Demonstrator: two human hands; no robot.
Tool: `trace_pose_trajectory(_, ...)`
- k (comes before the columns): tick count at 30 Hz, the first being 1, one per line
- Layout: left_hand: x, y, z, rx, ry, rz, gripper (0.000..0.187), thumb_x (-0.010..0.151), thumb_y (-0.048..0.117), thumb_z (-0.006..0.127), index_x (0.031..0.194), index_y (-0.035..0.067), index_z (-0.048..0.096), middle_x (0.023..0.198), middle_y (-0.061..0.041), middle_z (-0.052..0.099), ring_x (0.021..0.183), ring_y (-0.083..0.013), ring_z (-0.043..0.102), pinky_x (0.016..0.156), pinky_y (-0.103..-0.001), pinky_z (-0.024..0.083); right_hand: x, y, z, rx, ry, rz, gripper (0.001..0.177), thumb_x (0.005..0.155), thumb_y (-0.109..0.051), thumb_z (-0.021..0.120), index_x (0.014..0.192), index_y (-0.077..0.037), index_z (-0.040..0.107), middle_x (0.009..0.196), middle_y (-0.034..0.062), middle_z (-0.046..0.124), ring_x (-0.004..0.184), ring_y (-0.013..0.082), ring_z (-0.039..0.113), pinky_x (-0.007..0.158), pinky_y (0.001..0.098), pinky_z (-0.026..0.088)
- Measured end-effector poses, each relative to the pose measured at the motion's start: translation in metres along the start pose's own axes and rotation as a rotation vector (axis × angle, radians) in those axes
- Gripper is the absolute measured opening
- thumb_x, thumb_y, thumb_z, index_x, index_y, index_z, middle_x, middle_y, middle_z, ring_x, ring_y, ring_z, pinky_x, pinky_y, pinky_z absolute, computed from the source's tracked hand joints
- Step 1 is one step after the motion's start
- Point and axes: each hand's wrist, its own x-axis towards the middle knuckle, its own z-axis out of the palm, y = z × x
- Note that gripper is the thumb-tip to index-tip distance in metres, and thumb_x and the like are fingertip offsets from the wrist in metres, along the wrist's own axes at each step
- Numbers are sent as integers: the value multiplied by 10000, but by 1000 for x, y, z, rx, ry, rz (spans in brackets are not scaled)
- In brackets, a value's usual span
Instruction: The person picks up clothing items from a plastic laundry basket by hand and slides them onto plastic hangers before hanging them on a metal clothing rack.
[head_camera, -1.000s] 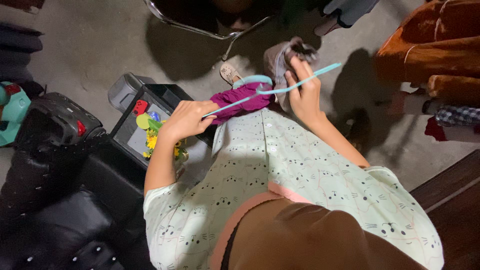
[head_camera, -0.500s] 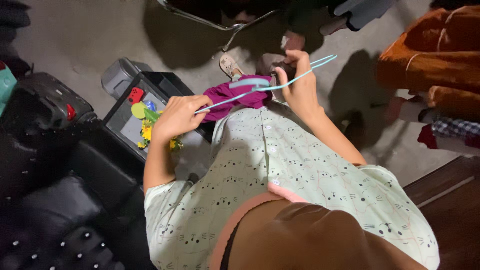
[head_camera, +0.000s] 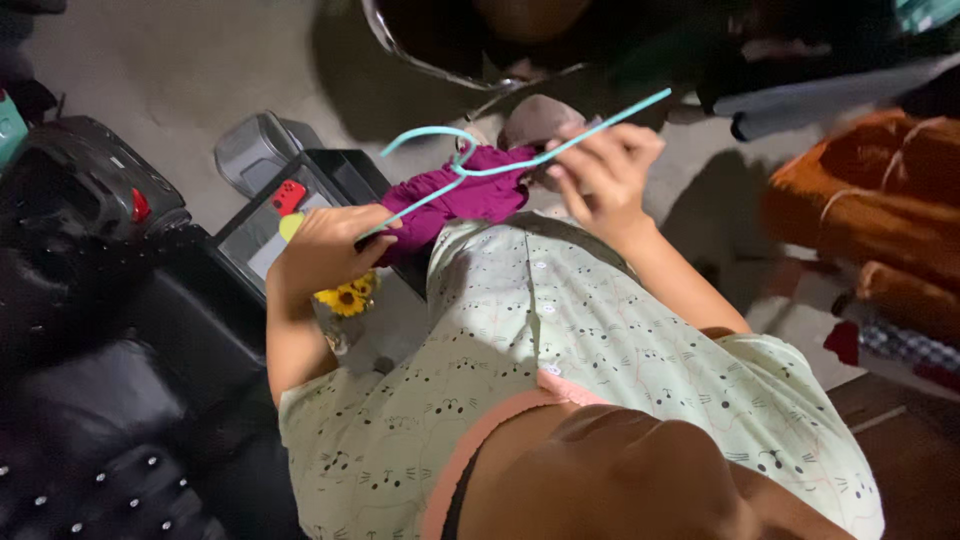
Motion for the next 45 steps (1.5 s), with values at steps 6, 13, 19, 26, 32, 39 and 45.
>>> trace_pose_trajectory(6,13,-38,-41,-32,81,16,151,879,170,743,1002,88,708,899,-101,718,807,-339,697,673,-461,506,55,10,44,294,-369,-68,298,869,-65,845,1150,-73,746,1094,24,704,1075,218,643,965,424,375)
trace_pose_trajectory(13,21,-80,-97,-51,43,24,162,863,161,758,998,83,716,852,-115,717,706,-303,701,627,-385,539,117,24,46,394,-273,-272,175,867,-2,776,1035,-44,752,1050,70,743,963,259,697,842,399,504)
trace_pose_trajectory(19,24,-92,-122,-38,128,-22,181,848,146,766,1009,74,727,880,-123,726,735,-326,699,638,-370,538,162,103,45,134,-545,225,252,1126,-221,716,1014,5,717,919,144,689,851,285,661,759,378,508)
trace_pose_trajectory(26,22,-109,-126,53,83,-136,209,816,193,812,976,72,752,820,-113,730,669,-288,699,593,-369,535,184,273,172,11,-1544,150,447,992,-472,550,1210,-135,747,1105,142,767,973,358,719,914,450,543)
trace_pose_trajectory(32,31,-95,-124,-113,165,-175,204,782,174,781,976,113,769,837,-88,736,659,-282,698,570,-355,527,118,273,311,-210,-1755,-140,494,891,-427,689,1320,-184,653,1390,195,566,1287,389,537,1052,480,471)
trace_pose_trajectory(39,48,-78,-128,-140,128,-183,204,774,155,787,974,115,771,791,-85,720,643,-291,668,582,-385,501,108,290,328,-234,-1262,-237,943,775,-211,728,1589,-68,274,1584,231,417,1436,414,380,1109,584,317)
trace_pose_trajectory(45,61,-74,-129,-178,139,-185,179,787,165,789,955,108,762,790,-102,712,672,-297,681,583,-373,505,108,289,331,-366,-1569,64,1141,731,-351,838,1608,10,204,1457,247,490,1367,413,467,1173,584,281)
